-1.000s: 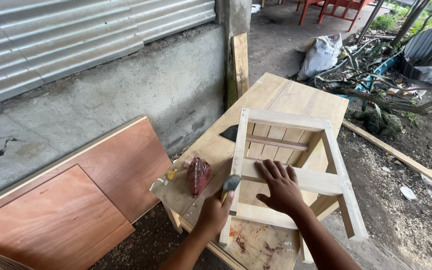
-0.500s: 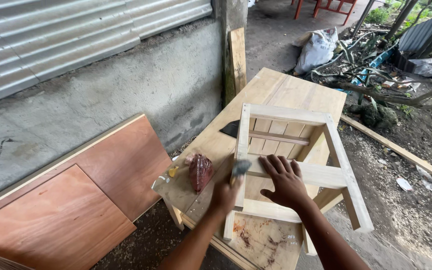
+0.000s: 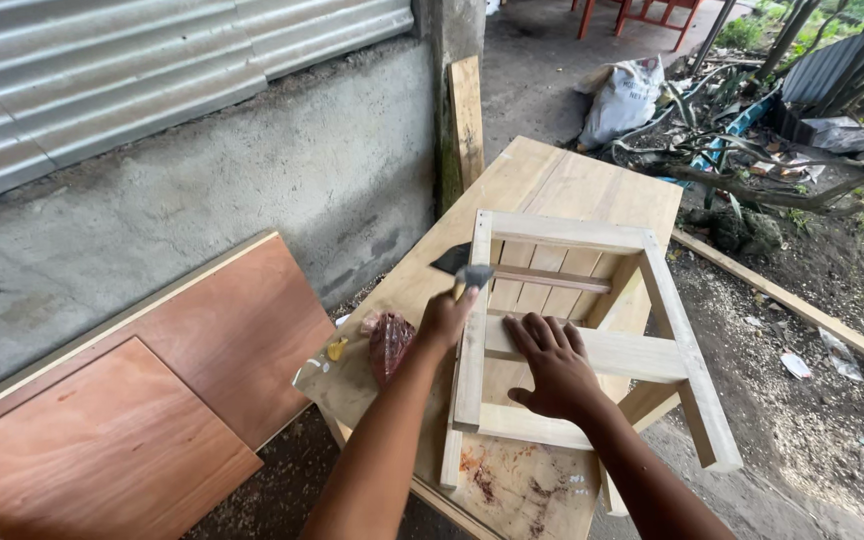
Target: The person sands a wooden frame using a sanding block, working on edges and flat surfaces. They reposition the frame multiple times to access different sides and continue sanding until the clip ends.
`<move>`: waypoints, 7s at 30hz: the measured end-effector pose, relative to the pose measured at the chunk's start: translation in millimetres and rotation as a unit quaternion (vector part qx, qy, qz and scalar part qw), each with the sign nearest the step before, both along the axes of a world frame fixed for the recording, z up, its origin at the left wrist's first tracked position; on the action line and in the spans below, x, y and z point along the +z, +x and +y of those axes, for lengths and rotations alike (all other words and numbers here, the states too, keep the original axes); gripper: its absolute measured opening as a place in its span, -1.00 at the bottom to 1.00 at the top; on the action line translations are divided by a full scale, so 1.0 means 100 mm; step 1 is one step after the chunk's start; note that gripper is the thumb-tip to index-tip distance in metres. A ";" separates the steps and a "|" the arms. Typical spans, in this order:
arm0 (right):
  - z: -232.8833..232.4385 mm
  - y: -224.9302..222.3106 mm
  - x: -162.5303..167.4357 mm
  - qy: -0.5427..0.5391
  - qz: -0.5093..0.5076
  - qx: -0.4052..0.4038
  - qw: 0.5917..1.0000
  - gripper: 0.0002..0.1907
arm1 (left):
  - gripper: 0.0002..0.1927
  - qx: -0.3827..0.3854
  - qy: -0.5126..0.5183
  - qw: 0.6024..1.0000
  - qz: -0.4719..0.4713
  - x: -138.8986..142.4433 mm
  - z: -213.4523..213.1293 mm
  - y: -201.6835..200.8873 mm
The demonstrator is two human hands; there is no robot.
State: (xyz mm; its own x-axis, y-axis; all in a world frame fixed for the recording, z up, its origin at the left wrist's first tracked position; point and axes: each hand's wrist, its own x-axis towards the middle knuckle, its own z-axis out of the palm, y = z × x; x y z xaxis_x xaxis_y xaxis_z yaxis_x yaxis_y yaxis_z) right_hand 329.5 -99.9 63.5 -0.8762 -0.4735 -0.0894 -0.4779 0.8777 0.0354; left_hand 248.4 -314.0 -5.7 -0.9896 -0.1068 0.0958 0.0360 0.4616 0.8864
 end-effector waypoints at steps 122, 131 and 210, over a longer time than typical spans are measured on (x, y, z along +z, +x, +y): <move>-0.27 -0.96 -0.02 -0.154 -0.069 -0.227 0.959 -0.69 | -0.63 -0.159 -0.479 0.861 0.065 0.62 0.23 -1.13; 0.17 -0.89 -0.14 -0.177 -0.004 -0.223 0.958 -0.66 | -0.71 -0.194 -0.490 0.850 -0.013 0.71 0.26 -0.86; -0.71 -1.37 -0.61 -0.422 -0.063 -0.145 0.893 -0.19 | -0.27 0.261 0.135 0.956 -0.002 0.00 -1.16 -0.29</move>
